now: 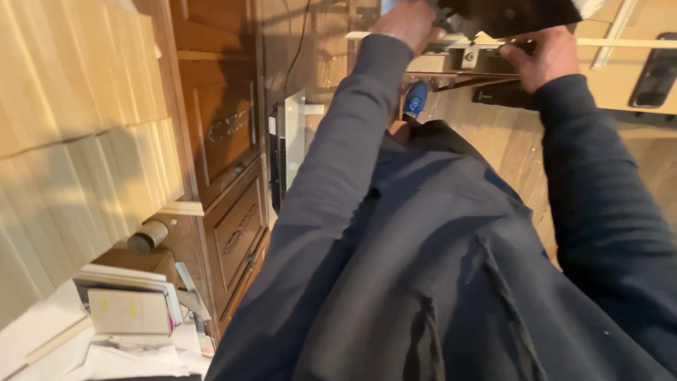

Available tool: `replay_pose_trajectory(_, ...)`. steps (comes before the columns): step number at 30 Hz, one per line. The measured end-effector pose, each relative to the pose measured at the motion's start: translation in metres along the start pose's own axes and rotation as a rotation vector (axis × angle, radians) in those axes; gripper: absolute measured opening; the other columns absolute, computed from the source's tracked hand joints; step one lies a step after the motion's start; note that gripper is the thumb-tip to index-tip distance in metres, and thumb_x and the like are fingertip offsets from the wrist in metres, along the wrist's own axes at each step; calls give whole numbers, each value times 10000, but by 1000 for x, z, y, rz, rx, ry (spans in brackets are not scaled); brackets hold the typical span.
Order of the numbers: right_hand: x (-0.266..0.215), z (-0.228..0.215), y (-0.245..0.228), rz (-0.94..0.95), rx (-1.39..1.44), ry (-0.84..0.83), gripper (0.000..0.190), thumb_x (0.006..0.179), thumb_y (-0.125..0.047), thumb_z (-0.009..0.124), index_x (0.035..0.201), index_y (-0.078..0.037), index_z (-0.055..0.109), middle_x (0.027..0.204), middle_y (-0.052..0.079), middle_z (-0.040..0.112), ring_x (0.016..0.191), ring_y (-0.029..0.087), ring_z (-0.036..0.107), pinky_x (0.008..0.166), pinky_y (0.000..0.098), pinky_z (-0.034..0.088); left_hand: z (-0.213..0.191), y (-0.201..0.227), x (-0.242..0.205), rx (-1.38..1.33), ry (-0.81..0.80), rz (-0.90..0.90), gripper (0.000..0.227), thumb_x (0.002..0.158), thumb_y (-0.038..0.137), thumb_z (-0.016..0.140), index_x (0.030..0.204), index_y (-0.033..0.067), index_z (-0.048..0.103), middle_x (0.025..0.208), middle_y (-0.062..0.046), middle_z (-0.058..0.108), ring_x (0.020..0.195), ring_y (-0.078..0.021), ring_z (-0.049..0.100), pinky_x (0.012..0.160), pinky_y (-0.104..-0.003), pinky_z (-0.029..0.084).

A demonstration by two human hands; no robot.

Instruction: Using a manual miter trimmer to cut precise angles on wood molding strips.

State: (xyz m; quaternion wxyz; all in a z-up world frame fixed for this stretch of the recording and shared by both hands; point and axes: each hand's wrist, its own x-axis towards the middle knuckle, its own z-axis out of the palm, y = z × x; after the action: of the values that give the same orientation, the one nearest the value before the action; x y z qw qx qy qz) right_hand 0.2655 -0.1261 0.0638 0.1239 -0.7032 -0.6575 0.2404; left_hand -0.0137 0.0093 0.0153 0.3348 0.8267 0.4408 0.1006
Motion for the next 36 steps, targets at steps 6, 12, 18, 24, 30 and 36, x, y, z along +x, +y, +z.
replay_pose_trajectory(6, -3, -15, -34, -151, 245, 149, 402, 963, -142, 785, 1328, -1, 693, 1204, 201, 729, 1124, 397, 700, 1000, 451, 562, -19, 8, -6, -56, -110, -82, 299, 851, 409, 756, 987, 146, 791, 976, -161, 744, 958, -380, 684, 823, -526, 530)
replay_pose_trajectory(12, -5, 15, -1, -217, -431, 205, 578, 785, -212, 804, 1349, -140, 697, 1317, 140, 692, 1202, 418, 615, 1014, 567, 401, -21, 10, -13, 10, -93, -58, 230, 889, 383, 761, 965, 169, 805, 974, -145, 719, 942, -374, 676, 791, -512, 543)
replay_pose_trajectory(18, -9, 27, 8, 218, 312, 47, 475, 990, -305, 729, 1349, -20, 604, 1339, 184, 635, 1245, 370, 595, 1091, 465, 436, -32, 13, -15, -33, -76, 16, 251, 882, 379, 786, 917, 130, 777, 980, -137, 697, 947, -372, 649, 773, -506, 528)
replay_pose_trajectory(24, -11, 33, 15, 87, 179, 70, 470, 1037, -248, 724, 1432, -25, 599, 1422, 179, 621, 1306, 384, 574, 1129, 474, 418, -41, 19, -11, -41, -48, 41, 251, 876, 342, 790, 939, 99, 784, 906, -162, 674, 919, -387, 630, 770, -518, 509)
replay_pose_trajectory(30, -6, 26, 8, 140, 100, 5, 531, 1098, -359, 625, 1531, -66, 536, 1529, 139, 567, 1416, 363, 463, 1196, 568, 202, -43, 16, -6, -110, -106, 53, 218, 875, 296, 786, 926, 84, 789, 888, -167, 729, 888, -396, 641, 756, -519, 509)
replay_pose_trajectory(36, -15, 36, 25, 113, -4, 75, 546, 1057, -391, 625, 1458, -25, 566, 1523, 257, 525, 1390, 515, 366, 1161, 637, 146, -45, 16, -3, -155, -171, 53, 235, 902, 304, 785, 924, 70, 778, 881, -173, 723, 860, -392, 659, 762, -514, 519)
